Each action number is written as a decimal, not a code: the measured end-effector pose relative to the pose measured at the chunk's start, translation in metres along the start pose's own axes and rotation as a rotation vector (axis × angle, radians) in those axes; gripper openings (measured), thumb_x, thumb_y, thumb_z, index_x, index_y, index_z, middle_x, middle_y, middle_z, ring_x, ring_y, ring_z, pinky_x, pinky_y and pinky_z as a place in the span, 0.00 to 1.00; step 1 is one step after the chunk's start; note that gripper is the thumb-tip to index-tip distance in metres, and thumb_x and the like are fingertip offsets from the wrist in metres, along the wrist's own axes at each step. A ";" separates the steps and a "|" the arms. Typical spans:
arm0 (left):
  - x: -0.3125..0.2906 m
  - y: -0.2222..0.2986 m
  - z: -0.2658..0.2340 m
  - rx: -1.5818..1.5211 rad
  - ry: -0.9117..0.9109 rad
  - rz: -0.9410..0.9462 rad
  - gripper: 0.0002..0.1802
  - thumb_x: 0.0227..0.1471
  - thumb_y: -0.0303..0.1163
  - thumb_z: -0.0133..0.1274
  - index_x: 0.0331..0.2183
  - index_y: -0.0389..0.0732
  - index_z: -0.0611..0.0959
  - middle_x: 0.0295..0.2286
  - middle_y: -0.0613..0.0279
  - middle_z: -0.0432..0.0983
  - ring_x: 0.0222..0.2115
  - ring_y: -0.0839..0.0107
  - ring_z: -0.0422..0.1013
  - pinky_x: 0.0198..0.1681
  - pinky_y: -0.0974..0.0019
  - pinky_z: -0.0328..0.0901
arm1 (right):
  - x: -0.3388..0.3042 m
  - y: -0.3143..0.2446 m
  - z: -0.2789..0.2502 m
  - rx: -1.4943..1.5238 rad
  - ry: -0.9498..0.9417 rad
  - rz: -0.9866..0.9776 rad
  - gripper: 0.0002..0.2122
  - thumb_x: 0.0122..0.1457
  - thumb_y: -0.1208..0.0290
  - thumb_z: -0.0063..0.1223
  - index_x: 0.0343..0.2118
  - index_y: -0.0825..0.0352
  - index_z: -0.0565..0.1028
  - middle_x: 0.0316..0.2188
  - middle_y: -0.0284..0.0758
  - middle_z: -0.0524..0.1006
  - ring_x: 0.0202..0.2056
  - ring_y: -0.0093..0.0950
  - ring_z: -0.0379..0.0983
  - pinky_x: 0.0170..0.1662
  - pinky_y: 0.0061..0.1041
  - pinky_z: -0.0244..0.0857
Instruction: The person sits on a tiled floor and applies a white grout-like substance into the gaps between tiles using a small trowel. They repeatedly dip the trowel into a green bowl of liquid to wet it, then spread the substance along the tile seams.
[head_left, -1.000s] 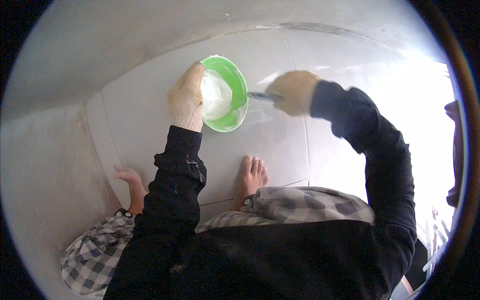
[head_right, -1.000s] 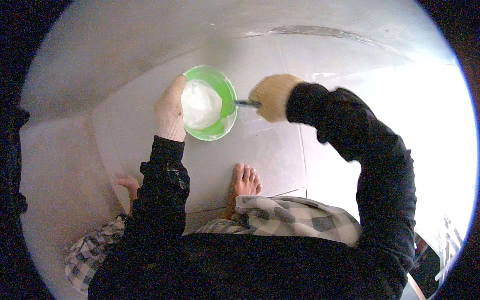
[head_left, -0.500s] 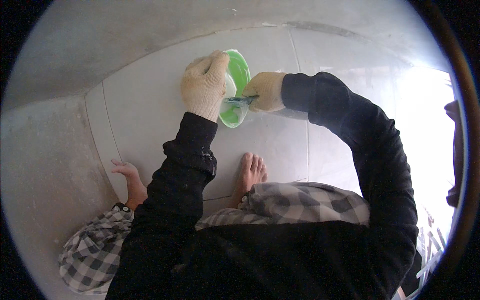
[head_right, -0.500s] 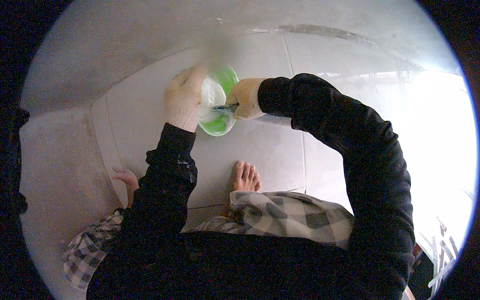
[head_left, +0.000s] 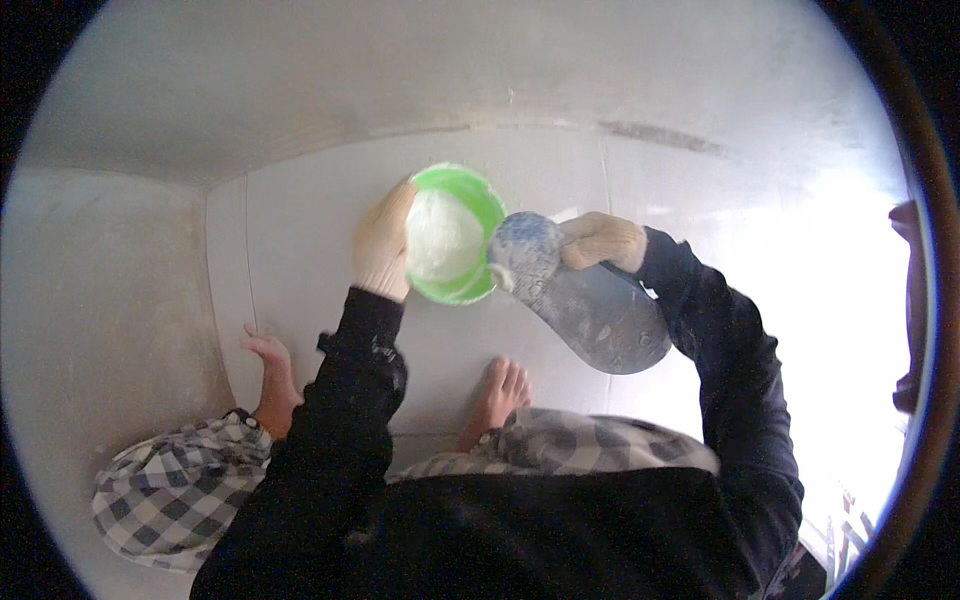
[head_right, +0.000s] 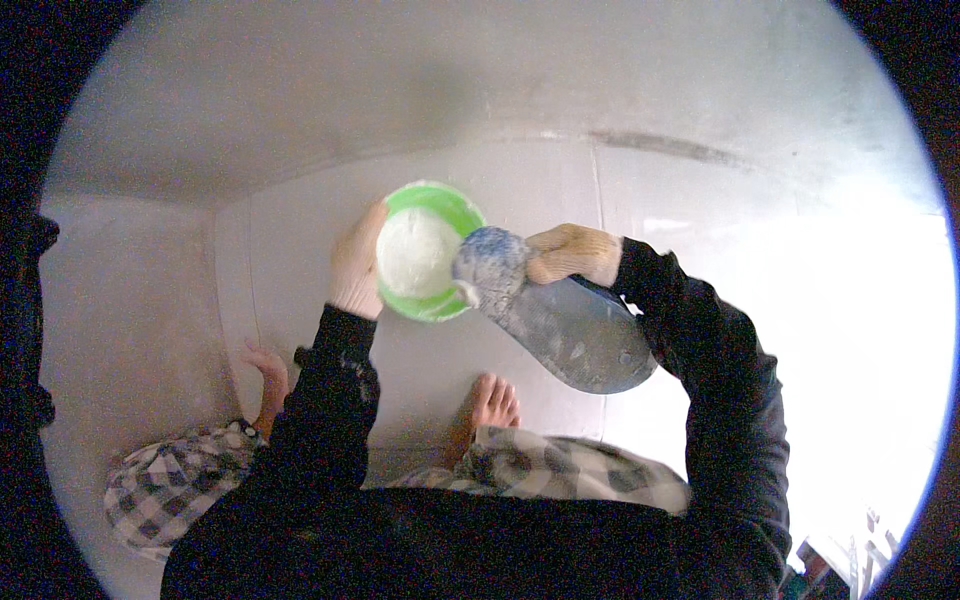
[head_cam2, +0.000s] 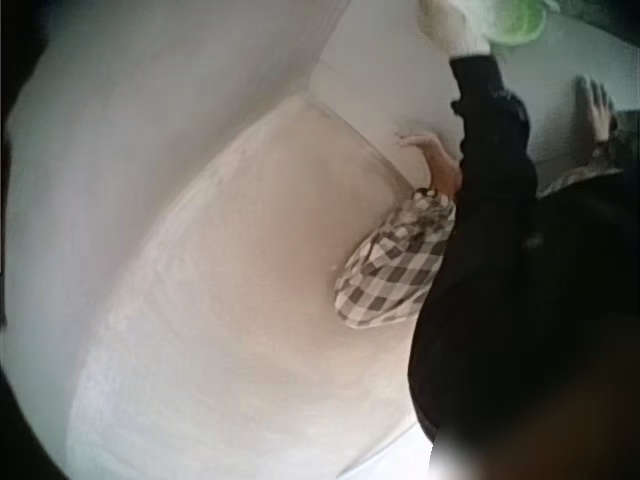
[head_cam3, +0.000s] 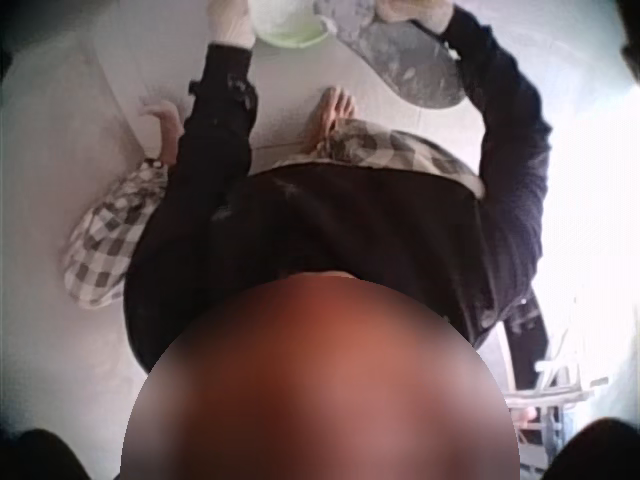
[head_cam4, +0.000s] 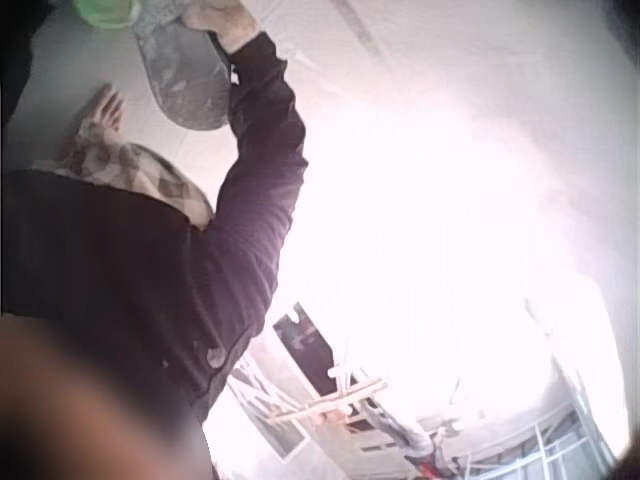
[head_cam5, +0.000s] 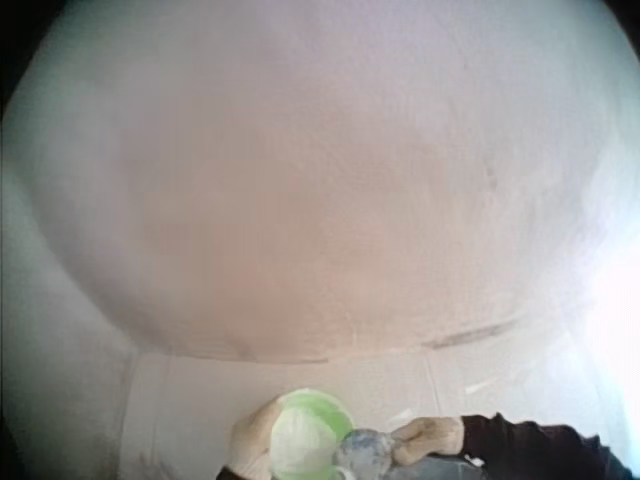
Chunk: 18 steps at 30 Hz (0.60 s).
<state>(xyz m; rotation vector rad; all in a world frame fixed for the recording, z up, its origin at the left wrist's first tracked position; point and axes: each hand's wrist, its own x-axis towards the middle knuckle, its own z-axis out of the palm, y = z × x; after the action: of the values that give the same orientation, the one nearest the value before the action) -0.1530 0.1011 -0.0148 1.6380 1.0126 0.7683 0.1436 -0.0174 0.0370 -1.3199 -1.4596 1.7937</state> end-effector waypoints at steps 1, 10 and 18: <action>-0.003 -0.009 -0.008 -0.145 -0.003 -0.162 0.22 0.62 0.42 0.46 0.49 0.34 0.74 0.42 0.52 0.78 0.42 0.69 0.75 0.46 0.64 0.70 | -0.002 -0.008 -0.012 -0.012 0.066 0.008 0.23 0.56 0.57 0.60 0.48 0.71 0.77 0.42 0.42 0.80 0.44 0.28 0.76 0.51 0.27 0.69; -0.044 -0.032 -0.044 0.950 0.498 -0.241 0.29 0.61 0.50 0.43 0.55 0.42 0.75 0.53 0.45 0.70 0.55 0.52 0.64 0.59 0.50 0.55 | 0.032 -0.033 -0.082 -1.114 0.364 0.038 0.20 0.54 0.62 0.58 0.52 0.56 0.76 0.47 0.45 0.75 0.46 0.36 0.75 0.48 0.29 0.72; -0.066 -0.070 -0.045 1.348 0.203 -0.373 0.39 0.52 0.47 0.52 0.63 0.49 0.62 0.62 0.49 0.54 0.64 0.51 0.49 0.65 0.42 0.43 | 0.087 0.008 -0.047 -1.432 0.230 0.032 0.22 0.60 0.70 0.48 0.59 0.51 0.69 0.53 0.40 0.67 0.50 0.39 0.70 0.50 0.34 0.72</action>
<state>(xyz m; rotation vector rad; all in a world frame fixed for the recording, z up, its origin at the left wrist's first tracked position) -0.2384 0.0700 -0.0699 2.3233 2.1659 -0.1316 0.1497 0.0738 -0.0024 -1.9774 -2.6544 0.3131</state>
